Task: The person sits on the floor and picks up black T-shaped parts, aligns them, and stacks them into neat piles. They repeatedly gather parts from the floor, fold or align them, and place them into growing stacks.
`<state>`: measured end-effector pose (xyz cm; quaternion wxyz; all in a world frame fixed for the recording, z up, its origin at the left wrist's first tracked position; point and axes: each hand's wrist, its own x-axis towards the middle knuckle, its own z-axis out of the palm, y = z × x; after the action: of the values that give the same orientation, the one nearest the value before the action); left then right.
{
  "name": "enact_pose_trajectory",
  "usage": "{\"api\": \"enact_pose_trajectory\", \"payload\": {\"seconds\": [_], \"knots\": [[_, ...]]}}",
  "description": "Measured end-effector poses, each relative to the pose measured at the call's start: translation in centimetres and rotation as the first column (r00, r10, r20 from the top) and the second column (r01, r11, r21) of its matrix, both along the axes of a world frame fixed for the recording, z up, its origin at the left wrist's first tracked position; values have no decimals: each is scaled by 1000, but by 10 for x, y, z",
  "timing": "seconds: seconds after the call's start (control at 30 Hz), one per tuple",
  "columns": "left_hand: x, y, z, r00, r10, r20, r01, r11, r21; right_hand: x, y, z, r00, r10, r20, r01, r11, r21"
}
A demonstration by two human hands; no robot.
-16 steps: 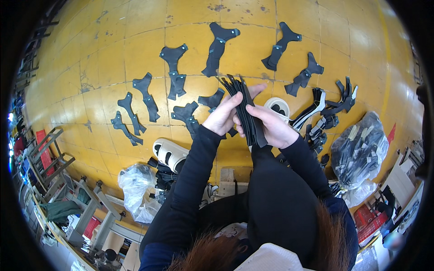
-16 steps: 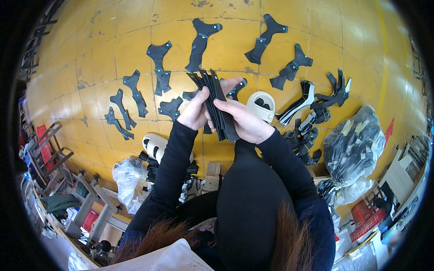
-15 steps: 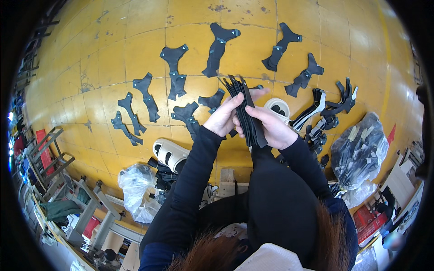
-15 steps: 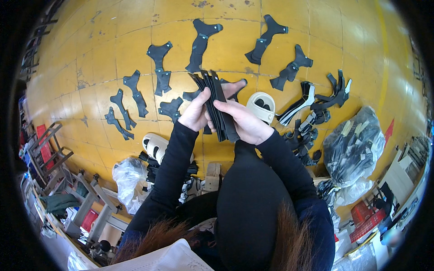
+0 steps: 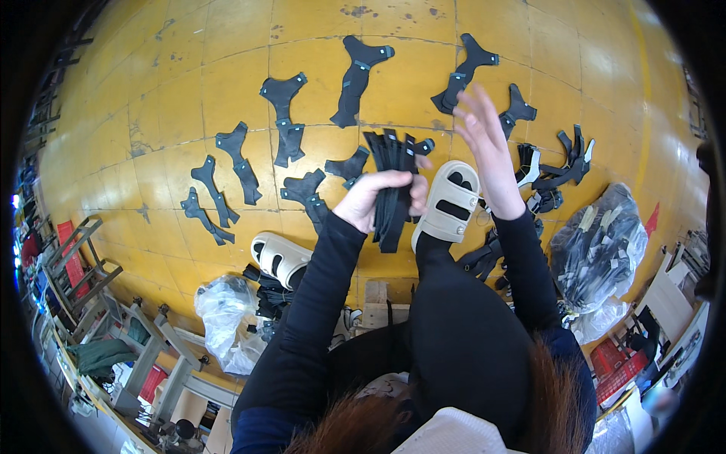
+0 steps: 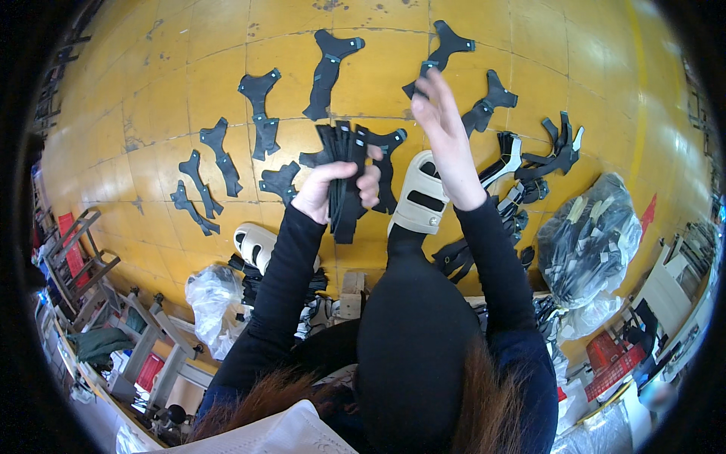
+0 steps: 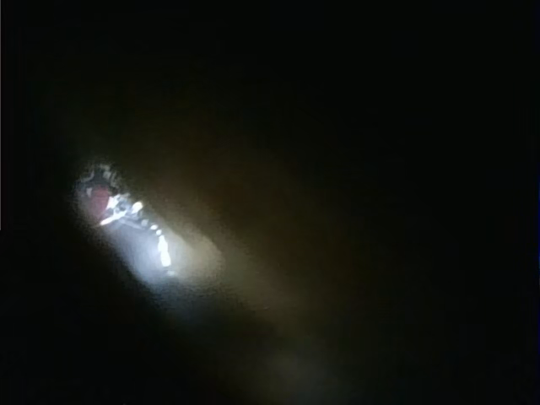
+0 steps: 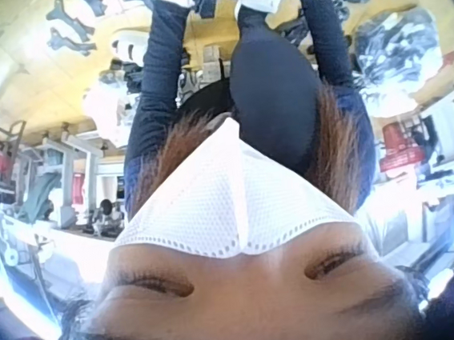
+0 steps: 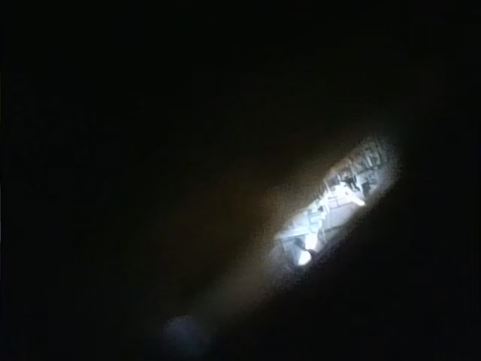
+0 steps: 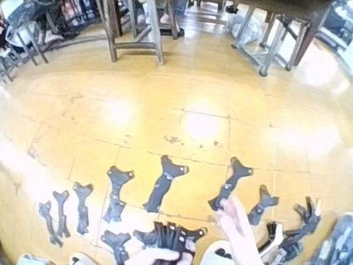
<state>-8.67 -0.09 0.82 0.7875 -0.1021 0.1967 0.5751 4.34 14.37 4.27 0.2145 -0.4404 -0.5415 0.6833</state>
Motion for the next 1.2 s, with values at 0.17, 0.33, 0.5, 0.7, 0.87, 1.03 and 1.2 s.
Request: {"api": "enact_pose_trajectory", "payload": {"seconds": [0.17, 0.33, 0.5, 0.7, 0.87, 1.03, 1.2], "knots": [[16, 3, 12, 974, -185, 128, 184, 983, 18, 6, 22, 0, 813, 582, -3, -570, 796, -202], [25, 3, 2, 969, -192, 156, 187, 981, 44, -4, 17, -7, 819, 572, -30, -573, 820, -5], [21, 0, -2, 995, -51, 91, 55, 998, -43, 1, 25, 0, 623, 753, -211, -782, 595, -186], [4, 14, 10, 965, 239, 105, -212, 953, -218, 2, 5, -10, 913, 372, -169, -404, 883, -239], [-8, 25, 30, 732, 524, -436, -619, 779, -102, 4, -28, -30, 960, -137, -243, -160, 447, -880], [-2, 19, 40, 492, 629, -602, -549, 761, 347, -20, -48, -2, 921, -293, -255, -237, 97, -967], [0, 14, 41, 414, 568, -711, -411, 814, 411, -29, -45, 13, 916, -137, -378, -307, 369, -877]]}}
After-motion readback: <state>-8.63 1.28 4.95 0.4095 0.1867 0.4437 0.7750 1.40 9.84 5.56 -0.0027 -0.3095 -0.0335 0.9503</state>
